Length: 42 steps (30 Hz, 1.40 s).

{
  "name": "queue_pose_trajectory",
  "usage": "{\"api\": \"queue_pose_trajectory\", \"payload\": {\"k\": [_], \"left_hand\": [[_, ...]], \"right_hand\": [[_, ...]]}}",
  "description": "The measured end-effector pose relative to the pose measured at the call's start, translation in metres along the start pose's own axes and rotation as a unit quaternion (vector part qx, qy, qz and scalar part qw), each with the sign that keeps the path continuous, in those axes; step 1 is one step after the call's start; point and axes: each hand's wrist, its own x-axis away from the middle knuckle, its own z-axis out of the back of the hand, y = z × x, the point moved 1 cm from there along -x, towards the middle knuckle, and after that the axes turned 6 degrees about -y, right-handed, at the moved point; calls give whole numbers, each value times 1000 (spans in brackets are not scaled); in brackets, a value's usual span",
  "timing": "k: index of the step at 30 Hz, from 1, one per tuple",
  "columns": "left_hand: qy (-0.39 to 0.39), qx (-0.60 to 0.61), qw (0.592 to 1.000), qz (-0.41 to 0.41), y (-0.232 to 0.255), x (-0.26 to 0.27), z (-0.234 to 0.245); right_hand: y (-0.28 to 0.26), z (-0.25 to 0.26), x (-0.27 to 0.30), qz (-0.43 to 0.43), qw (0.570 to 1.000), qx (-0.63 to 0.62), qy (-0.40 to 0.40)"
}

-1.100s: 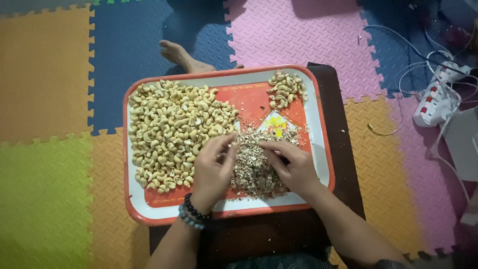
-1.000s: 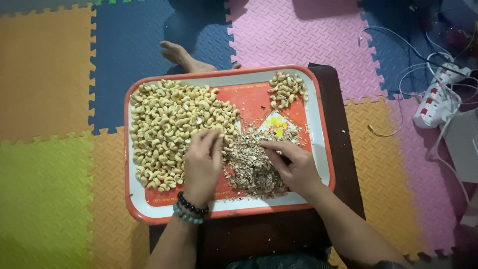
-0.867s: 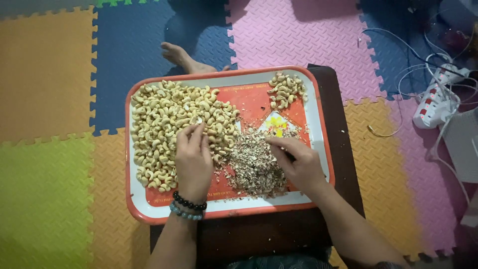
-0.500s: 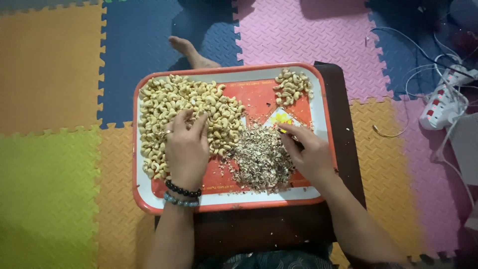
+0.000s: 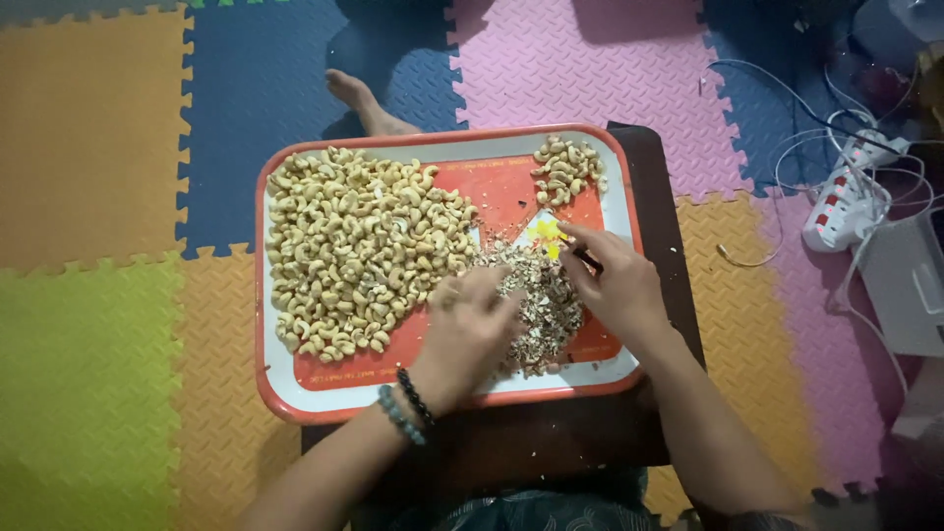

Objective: Manually removing the thin skin from cashew nuts and sorting them into piles on a tray.

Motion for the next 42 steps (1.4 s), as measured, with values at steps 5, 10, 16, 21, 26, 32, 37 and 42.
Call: {"api": "queue_pose_trajectory", "payload": {"k": [5,10,16,21,26,32,37,42], "left_hand": [[-45,17,997,-57,23,10,-2],[-74,-10,994,-77,22,6,1],[-161,112,977,-81,37,4,4],[-120,166,976,-67,41,-7,14],[-57,252,964,56,7,-16,-12],[-73,502,804,311,-25,-38,-21],[-29,584,743,326,-29,-37,-38],[-10,670,650,359,-21,-43,-24]], "right_hand": [[4,2,-6,-15,999,-42,14],[15,1,-28,41,993,17,105],[31,-2,-56,43,990,84,102],[48,-17,-65,57,984,143,92],[53,-29,-64,67,974,210,51],[52,-27,-62,28,993,110,-41],[33,-16,-50,18,996,-19,-81],[6,-7,-34,-43,921,-369,-117]]}}
